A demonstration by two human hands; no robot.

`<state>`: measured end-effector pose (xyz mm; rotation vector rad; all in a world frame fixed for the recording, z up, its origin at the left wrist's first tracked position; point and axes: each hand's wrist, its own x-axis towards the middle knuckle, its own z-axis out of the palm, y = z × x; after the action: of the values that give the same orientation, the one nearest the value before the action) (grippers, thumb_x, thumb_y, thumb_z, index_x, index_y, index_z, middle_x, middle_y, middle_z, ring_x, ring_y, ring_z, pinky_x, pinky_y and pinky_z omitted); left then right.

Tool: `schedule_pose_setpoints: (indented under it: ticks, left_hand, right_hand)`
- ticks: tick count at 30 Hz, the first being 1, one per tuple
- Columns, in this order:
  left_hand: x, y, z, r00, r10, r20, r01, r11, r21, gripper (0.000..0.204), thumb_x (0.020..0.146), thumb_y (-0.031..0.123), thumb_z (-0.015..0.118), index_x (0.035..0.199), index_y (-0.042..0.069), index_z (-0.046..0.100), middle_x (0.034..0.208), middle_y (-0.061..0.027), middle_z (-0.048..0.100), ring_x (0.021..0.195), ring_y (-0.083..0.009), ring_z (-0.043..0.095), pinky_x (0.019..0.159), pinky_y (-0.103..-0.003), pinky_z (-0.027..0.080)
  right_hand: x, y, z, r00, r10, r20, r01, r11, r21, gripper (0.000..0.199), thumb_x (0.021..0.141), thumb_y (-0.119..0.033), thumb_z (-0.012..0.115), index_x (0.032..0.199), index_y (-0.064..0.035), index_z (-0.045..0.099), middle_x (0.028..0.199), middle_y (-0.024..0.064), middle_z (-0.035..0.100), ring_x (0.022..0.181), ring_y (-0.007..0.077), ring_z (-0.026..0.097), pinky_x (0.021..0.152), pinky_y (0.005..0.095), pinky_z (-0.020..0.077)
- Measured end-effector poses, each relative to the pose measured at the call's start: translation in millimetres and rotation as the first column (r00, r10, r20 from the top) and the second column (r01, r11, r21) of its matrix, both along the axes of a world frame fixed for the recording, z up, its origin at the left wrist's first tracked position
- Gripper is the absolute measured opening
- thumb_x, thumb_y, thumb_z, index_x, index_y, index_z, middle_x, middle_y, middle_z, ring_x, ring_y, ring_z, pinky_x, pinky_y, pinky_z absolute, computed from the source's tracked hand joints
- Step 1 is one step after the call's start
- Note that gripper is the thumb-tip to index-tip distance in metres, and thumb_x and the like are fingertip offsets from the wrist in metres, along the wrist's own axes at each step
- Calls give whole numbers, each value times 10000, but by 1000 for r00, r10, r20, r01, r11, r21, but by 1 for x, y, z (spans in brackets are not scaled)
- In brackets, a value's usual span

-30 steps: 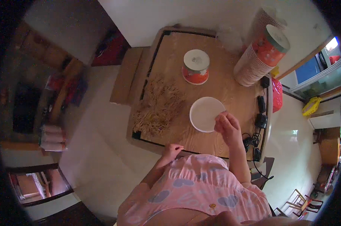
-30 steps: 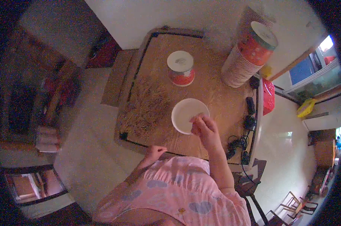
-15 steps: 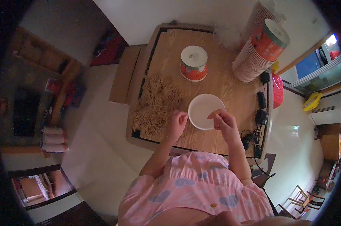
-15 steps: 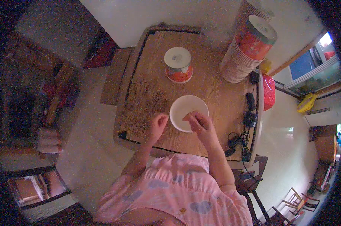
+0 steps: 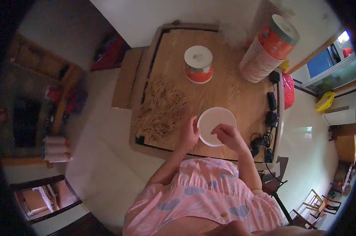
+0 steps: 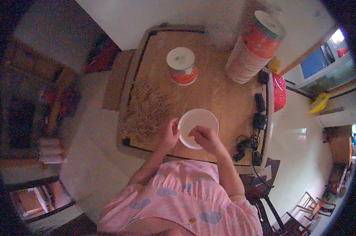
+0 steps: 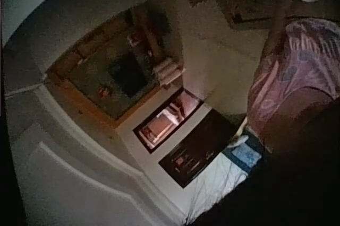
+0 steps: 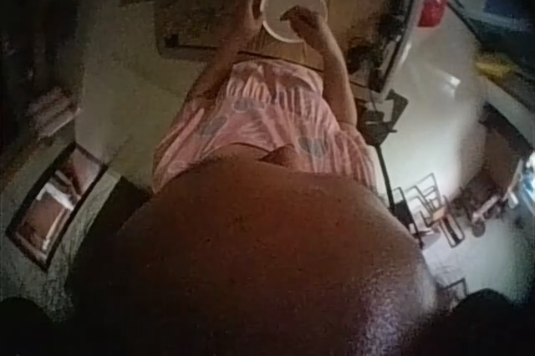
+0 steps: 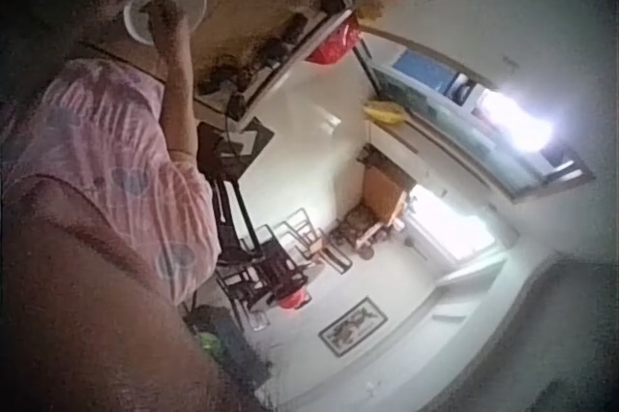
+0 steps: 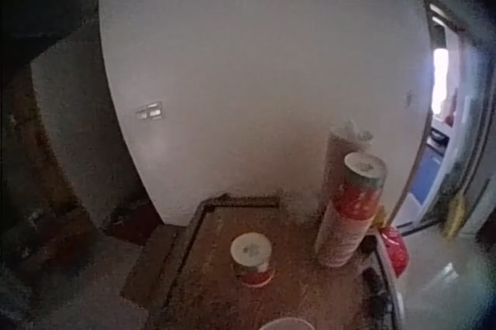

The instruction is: Place shredded material into paper bowls and stack them.

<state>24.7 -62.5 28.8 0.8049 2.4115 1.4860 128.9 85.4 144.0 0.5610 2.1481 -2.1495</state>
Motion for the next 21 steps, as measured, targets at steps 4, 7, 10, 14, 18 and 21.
schedule_pose_setpoints:
  ticks: [4,7,10,14,18,21]
  left_hand:
    - [10,-21,62,924,24,381,-38,999,30,255,754,38,556,1005,-1,533,863,-91,545,802,-160,532,683,-277,434]
    - [10,-34,82,650,-390,652,68,885,461,235,784,57,561,1009,-8,542,897,-50,529,781,-101,517,655,-224,427]
    - [11,-33,97,657,-472,588,101,828,552,238,789,29,547,1024,-4,544,927,-38,508,753,-100,517,659,-218,432]
    - [10,-36,92,603,-486,633,65,820,568,153,779,15,557,928,6,589,914,-33,492,785,-96,512,691,-214,432]
    - [12,-32,89,722,-415,553,39,823,567,47,750,-3,589,783,21,613,857,-17,493,760,-91,502,658,-204,424]
    - [15,-28,79,758,-284,587,-90,846,525,37,737,-10,603,746,25,598,818,-13,493,717,-88,496,642,-193,413]
  right_hand:
    - [-1,-10,-3,986,157,46,-130,923,-361,194,879,-186,446,809,-43,557,608,-36,428,535,44,379,459,184,302]
    - [-4,-22,4,973,219,77,-171,901,-398,213,880,-209,452,811,-31,546,618,-37,427,534,42,372,462,186,302]
    - [-8,-32,15,982,169,84,-107,863,-494,214,875,-217,465,807,-30,544,611,-41,412,544,40,366,474,180,302]
    - [-6,-34,11,978,180,106,-113,883,-455,196,870,-209,476,815,-33,541,614,-45,410,556,38,370,485,172,296]
    - [-5,-32,7,981,194,30,-172,925,-340,157,860,-188,491,824,-43,537,624,-53,417,561,28,374,480,173,288]
    - [-8,-36,1,996,84,-5,-83,964,-253,102,839,-152,522,826,-52,533,613,-65,403,546,14,359,463,168,270]
